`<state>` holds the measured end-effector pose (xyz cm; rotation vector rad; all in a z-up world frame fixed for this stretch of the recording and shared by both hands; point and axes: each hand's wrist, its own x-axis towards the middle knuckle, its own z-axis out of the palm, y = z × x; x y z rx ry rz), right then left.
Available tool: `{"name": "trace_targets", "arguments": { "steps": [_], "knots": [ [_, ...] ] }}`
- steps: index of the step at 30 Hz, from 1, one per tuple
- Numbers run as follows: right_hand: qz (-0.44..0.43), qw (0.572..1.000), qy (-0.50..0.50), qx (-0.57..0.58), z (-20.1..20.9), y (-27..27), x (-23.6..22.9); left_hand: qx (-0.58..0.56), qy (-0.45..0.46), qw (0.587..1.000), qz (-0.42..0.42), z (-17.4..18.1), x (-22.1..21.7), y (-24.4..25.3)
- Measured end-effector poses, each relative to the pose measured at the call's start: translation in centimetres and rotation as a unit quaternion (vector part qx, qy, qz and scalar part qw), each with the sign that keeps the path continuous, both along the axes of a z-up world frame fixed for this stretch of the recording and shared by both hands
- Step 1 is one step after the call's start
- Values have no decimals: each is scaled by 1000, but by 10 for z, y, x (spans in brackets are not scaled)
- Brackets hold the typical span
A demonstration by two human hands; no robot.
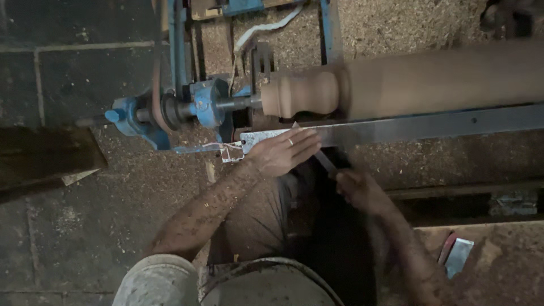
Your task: The person shapes a cylindrical piece of wood mounted on a lathe using a chisel. They hold the tool against the rotating wood to carve grooves and smooth the surface, then switch to a sanding block to finish the piece.
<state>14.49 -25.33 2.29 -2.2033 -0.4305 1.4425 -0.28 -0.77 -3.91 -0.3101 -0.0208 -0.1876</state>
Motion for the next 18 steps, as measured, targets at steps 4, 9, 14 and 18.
{"name": "trace_targets", "arguments": {
  "steps": [4, 9, 14, 18],
  "knots": [
    [25, 995, -62, 70, -6, 1, 14, -31, 48, 998, 26, 0, 7, -3],
    [11, 990, -65, 126, 1, 9, 22, 127, 39, 986, 97, 0, 7, -6],
    [22, 990, -70, 118, 6, 16, 25, 164, -26, 978, 125, -1, 8, -4],
    [41, 987, -89, 125, 16, 21, 25, 186, -17, 978, 97, -11, 8, -4]
  ]
}}
